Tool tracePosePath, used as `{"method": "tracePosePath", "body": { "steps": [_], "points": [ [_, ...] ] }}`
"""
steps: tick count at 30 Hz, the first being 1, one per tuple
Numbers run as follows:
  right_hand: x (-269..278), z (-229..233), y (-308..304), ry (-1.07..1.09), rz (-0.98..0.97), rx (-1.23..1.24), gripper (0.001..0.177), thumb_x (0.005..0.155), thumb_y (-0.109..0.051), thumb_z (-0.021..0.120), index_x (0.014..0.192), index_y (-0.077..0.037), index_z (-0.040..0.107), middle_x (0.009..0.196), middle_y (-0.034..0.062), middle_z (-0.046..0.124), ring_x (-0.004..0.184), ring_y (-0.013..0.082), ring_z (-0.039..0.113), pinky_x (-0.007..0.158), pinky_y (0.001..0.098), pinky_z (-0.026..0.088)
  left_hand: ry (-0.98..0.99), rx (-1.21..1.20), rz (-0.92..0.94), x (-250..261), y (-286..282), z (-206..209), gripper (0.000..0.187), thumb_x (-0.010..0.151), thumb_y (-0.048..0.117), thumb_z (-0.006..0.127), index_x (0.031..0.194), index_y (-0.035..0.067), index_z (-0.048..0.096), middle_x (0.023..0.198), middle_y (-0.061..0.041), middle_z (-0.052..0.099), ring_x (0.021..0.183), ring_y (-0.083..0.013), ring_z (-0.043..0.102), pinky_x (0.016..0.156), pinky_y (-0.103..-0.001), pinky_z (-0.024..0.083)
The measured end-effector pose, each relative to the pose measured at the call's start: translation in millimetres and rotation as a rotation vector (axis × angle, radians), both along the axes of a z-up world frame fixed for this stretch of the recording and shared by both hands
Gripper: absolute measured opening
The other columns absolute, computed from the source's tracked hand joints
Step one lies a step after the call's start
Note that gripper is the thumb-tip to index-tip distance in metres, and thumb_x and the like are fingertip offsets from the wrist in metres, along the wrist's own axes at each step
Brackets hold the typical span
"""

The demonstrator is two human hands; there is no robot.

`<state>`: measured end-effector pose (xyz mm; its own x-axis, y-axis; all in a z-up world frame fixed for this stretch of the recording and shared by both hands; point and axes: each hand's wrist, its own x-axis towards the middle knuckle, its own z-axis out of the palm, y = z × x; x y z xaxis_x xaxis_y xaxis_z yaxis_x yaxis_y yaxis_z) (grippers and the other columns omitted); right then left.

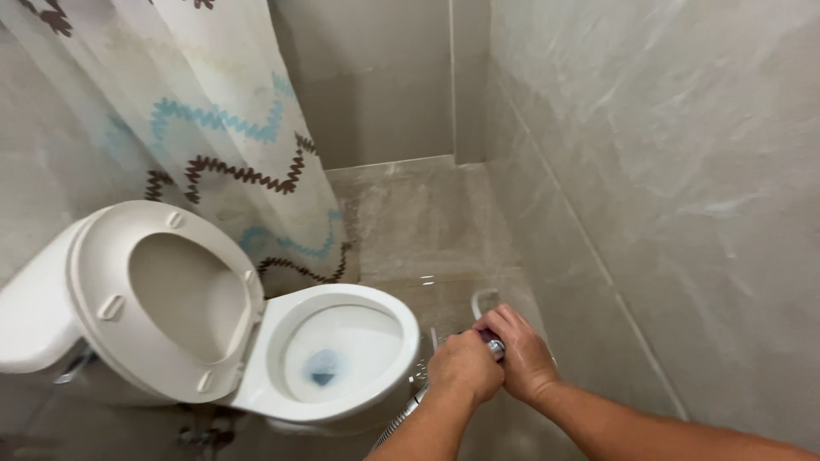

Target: The person sprays water from a handheld bidet onto the toilet seat, the interior of the toilet bowl, and various sections of the bathroom floor and walls.

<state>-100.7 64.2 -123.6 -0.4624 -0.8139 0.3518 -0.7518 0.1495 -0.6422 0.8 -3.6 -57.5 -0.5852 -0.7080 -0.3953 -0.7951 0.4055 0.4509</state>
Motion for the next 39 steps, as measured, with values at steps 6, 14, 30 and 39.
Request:
{"method": "tracePosePath", "body": {
  "steps": [6,14,30,39],
  "points": [
    [13.2,10.0,-32.9,-0.128,0.106,0.119,0.04,0.071,0.005,0.07,0.103,-0.018,0.063,0.108,0.0013,0.063,0.099,0.032,0.067,0.08,0.0414,0.056,-0.066,0.008,0.125,13.7,-21.5,5.7,0.038,0.081,0.028,0.076,0.114,0.011,0.071,0.118,-0.013,0.072,0.113,-0.0308,0.069,0.094,-0.041,0.057],
    [-30.0,-10.8,-34.0,-0.113,-0.057,0.232,0.041,0.074,0.0,0.071,0.106,-0.022,0.061,0.111,-0.0017,0.062,0.099,0.0305,0.069,0.08,0.0432,0.057,-0.04,0.053,-0.07,-30.4,-44.9,-17.4,0.034,0.086,0.03,0.071,0.114,0.011,0.072,0.118,-0.015,0.072,0.115,-0.0331,0.068,0.097,-0.043,0.055],
    [-56.5,23.6,-214.7,-0.172,0.205,0.374,0.048,0.074,-0.005,0.074,0.116,-0.025,0.063,0.122,-0.0062,0.061,0.112,0.0253,0.064,0.09,0.0374,0.056,-0.073,0.087,0.21,-54.0,-208.5,-12.0,0.036,0.084,0.033,0.076,0.113,0.012,0.075,0.119,-0.011,0.073,0.116,-0.0296,0.069,0.096,-0.04,0.056],
    [-91.8,15.1,-305.0,0.07,0.212,0.233,0.043,0.076,-0.012,0.074,0.115,-0.027,0.062,0.125,-0.002,0.059,0.098,0.0351,0.068,0.082,0.0471,0.056,0.122,-0.056,0.295,-74.9,-281.9,-17.5,0.037,0.081,0.029,0.077,0.113,0.011,0.071,0.109,-0.019,0.073,0.109,-0.0374,0.069,0.093,-0.047,0.055]
  ]
}}
